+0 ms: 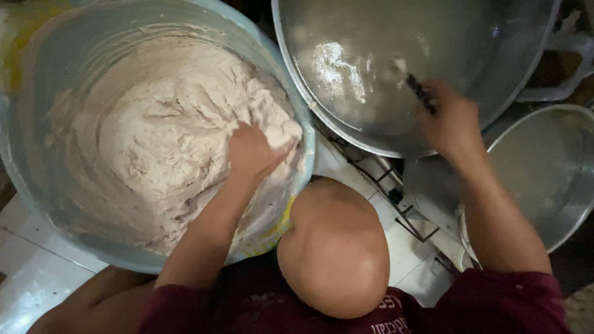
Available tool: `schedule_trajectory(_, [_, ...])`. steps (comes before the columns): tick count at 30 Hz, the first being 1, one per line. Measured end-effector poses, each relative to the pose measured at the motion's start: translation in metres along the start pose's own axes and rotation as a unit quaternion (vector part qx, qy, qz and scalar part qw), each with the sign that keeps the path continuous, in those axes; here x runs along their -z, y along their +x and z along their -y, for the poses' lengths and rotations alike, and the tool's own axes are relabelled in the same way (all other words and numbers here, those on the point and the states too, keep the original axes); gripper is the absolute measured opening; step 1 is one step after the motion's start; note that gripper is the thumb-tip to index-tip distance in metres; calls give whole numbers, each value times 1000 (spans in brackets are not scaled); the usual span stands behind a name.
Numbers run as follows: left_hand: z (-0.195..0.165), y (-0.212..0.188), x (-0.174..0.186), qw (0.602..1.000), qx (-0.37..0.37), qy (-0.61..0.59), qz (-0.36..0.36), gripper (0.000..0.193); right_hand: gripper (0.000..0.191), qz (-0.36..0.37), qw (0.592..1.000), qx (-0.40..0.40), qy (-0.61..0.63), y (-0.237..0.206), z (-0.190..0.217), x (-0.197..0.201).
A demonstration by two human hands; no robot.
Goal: The person scoops dough from a large plastic basin with a hand scoop, dips the scoop in a water-filled pan, and forms the dough into balls by hand, placing each ball into a metal tray. The person repeats this cycle continuously, wetting the scoop and hands to keep the dough from sticking.
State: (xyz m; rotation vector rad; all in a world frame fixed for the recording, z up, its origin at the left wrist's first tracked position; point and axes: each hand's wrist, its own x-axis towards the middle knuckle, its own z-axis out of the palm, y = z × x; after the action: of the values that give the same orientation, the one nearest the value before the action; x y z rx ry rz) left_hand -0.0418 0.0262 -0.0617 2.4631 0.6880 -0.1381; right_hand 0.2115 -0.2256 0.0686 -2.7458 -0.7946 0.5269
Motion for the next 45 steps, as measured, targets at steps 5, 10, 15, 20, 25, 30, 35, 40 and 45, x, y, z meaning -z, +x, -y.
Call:
schedule_trajectory(5, [-15, 13, 1, 979, 20, -156, -127, 50, 36, -28, 996, -15, 80, -17, 11, 12])
schedule_trajectory(10, [-45, 4, 12, 953, -19, -245, -179, 28, 30, 116, 921, -87, 360, -38, 48, -1])
schedule_trajectory(15, [-54, -1, 26, 931, -54, -326, -152, 31, 41, 262, 887, -88, 369, -57, 86, -4])
schedule_trajectory(20, [-63, 5, 21, 958, -42, -249, -138, 25, 42, 164, 959, 90, 212, -69, 113, -4])
schedule_trajectory(25, [-70, 5, 24, 975, 17, -207, -74, 28, 43, 289, 880, -36, 374, -65, 112, -1])
schedule_trajectory(30, [-63, 1, 30, 970, 25, -153, -185, 26, 50, 235, 918, -134, 291, -63, 90, 3])
schedule_trajectory(35, [-59, 0, 19, 959, 8, -199, -203, 23, 47, 77, 989, 29, 125, -56, 58, 10])
schedule_trajectory(40, [-57, -2, 14, 944, -27, -257, -205, 21, 38, 34, 996, 1, 79, -51, 50, 12])
schedule_trajectory(45, [-68, -6, 14, 932, 33, -319, -170, 25, 44, 188, 948, -77, 246, -65, 83, 2])
